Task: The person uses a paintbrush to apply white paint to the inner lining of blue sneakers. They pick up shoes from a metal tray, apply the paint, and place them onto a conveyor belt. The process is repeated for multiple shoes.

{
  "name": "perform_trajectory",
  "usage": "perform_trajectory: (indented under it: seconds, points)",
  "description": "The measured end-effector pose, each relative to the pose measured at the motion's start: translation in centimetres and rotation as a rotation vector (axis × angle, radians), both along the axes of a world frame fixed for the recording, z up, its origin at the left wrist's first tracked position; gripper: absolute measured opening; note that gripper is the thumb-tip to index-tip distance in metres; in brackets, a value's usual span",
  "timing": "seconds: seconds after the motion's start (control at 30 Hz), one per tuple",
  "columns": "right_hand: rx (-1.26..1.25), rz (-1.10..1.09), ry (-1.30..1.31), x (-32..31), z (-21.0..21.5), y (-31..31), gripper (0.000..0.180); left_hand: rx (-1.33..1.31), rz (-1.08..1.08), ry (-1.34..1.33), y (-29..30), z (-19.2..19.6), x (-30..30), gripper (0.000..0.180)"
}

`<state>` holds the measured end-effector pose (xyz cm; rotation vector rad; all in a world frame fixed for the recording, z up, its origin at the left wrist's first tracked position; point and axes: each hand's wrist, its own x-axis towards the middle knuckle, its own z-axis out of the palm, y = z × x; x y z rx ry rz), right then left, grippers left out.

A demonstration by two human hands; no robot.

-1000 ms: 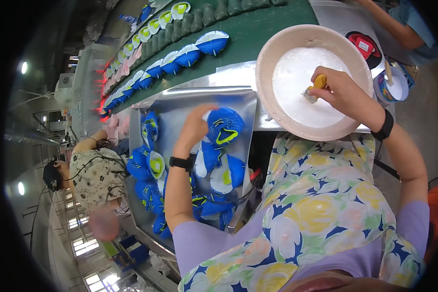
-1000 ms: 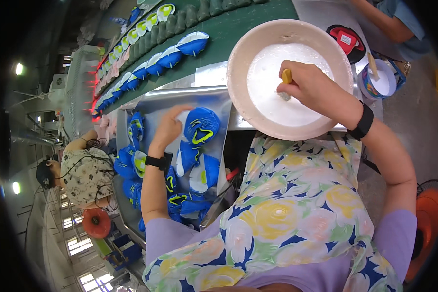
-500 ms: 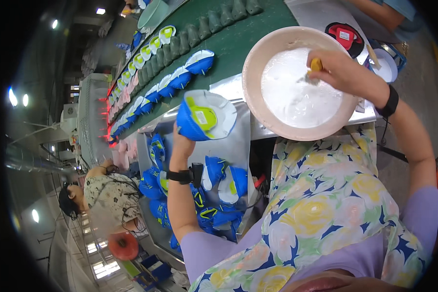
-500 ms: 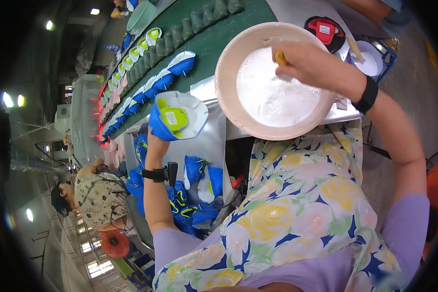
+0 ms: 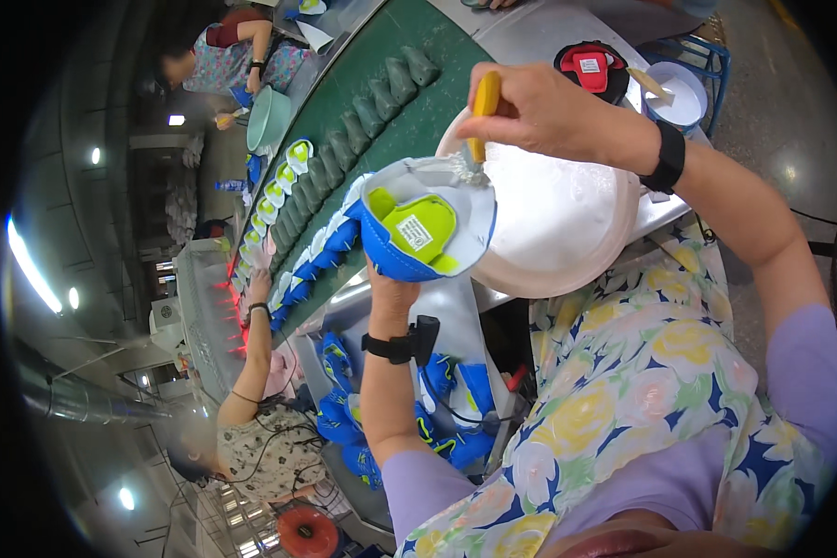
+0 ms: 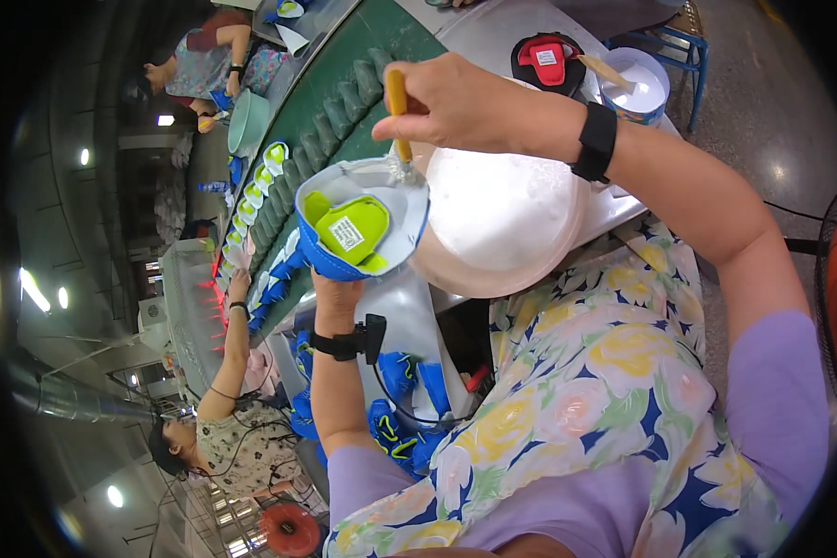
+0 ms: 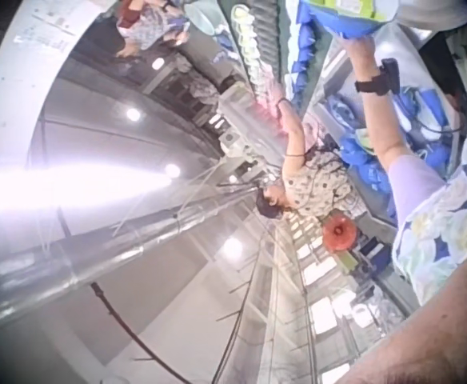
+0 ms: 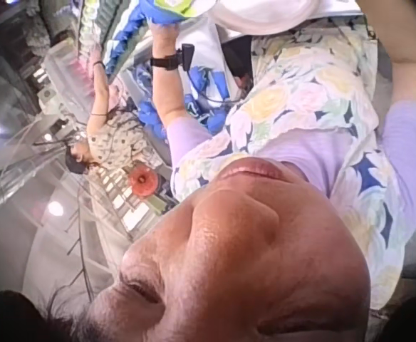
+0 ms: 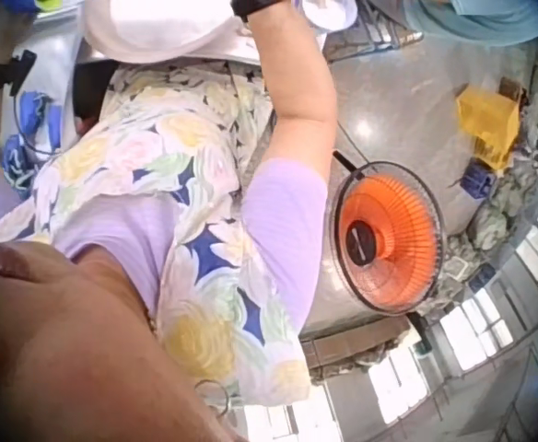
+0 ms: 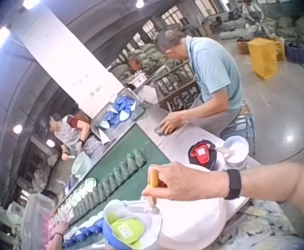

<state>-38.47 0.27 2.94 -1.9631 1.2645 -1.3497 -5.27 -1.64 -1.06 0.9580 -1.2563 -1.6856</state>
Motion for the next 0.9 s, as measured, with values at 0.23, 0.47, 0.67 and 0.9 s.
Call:
perform_trajectory:
  seconds: [0.23, 0.47, 0.67, 0.9]
  points:
    - [0.258, -0.098, -0.333, 0.6, -1.7, 1.3, 0.036, -0.541, 0.238, -0.303, -0.1, -3.7, -2.1, 0.046]
    - [0.440, 0.013, -0.593, 1.9, -1.9, 3.0, 0.033, -0.950, 0.420, -0.331, -0.3, -2.4, -4.9, 0.036]
    - [0.118, 0.047, -0.443, -0.1, -2.1, 2.6, 0.024, 0.064, 0.257, -0.081, -1.6, -1.5, -1.2, 0.039]
    - [-0.353, 0.383, -0.268, 2.0, -1.6, 3.1, 0.019, 0.751, -0.152, 0.442, 2.8, -3.3, -4.0, 0.054]
